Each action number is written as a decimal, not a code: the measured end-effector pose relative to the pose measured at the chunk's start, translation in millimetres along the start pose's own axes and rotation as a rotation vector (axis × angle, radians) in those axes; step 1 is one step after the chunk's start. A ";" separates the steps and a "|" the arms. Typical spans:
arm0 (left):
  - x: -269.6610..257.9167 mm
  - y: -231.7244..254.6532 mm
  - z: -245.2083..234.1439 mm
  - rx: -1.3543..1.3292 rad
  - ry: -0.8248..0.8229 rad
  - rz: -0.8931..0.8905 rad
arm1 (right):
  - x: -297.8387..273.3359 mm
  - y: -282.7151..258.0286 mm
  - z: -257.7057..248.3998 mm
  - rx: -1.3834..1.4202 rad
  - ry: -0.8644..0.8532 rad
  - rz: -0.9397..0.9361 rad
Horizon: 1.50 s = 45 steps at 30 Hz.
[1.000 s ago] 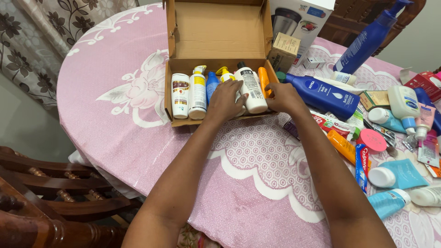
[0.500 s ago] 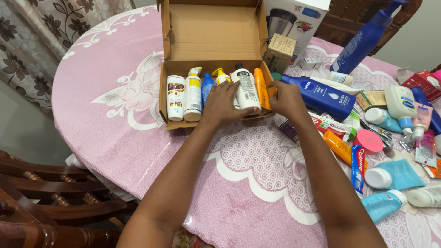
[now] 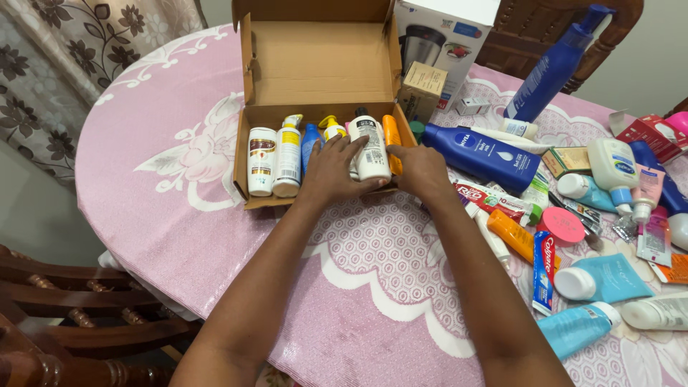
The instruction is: The person packs various personal care items, including bottles, tubes, and boxes, into a cardboard box on a table. They arrange the items by hand, close the box, and then open another box to continue packing additional items.
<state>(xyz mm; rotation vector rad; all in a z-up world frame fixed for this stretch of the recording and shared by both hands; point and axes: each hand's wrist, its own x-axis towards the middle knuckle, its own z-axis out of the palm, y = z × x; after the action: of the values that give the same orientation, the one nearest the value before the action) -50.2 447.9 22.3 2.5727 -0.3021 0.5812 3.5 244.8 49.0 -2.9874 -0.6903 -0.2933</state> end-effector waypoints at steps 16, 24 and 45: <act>46.2 21.6 10.8 0.197 0.029 -0.213 | -0.6 17.8 12.6 0.299 0.282 0.003; 66.4 43.9 25.0 0.195 -0.162 -0.449 | 2.8 23.7 27.4 0.489 0.507 0.068; 78.5 30.4 73.4 -0.135 -0.091 -0.434 | 5.4 47.5 4.6 1.175 0.560 0.077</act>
<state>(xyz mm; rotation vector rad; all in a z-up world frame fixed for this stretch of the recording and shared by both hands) 35.3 376.8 11.9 2.4299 0.1814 0.2740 30.0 205.0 44.8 -1.6970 -0.4311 -0.4717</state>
